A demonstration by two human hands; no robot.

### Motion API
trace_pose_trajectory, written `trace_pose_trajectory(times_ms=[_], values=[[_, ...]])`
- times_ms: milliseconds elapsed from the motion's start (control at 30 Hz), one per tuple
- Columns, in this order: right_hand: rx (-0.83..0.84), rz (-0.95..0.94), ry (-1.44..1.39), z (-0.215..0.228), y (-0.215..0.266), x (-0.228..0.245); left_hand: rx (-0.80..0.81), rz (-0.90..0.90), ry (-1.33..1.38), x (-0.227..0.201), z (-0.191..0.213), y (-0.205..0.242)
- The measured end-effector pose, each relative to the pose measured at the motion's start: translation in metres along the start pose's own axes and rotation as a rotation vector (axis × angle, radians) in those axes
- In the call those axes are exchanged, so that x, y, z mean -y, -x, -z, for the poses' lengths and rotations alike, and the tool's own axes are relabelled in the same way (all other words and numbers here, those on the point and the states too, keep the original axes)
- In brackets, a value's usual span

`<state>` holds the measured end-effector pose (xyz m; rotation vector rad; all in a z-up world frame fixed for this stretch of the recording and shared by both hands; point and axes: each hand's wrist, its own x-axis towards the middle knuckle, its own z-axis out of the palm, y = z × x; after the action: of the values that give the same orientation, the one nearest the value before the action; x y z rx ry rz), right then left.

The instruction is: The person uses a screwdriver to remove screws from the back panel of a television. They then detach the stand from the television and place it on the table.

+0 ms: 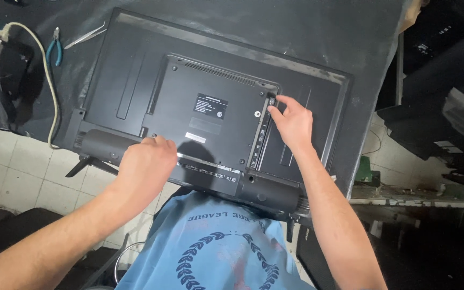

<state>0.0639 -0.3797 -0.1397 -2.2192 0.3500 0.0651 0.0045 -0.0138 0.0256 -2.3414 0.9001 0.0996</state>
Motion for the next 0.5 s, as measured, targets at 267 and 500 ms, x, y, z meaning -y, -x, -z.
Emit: trace_pose_trajectory(times_ms=[267, 500], values=[[-0.129, 0.189, 0.096, -0.023, 0.007, -0.021, 0.056, -0.052, 0.054, 0.010, 0.003, 0.004], [-0.149, 0.121, 0.018, -0.022, -0.002, -0.016, -0.012, -0.095, 0.087, 0.018, -0.012, 0.002]])
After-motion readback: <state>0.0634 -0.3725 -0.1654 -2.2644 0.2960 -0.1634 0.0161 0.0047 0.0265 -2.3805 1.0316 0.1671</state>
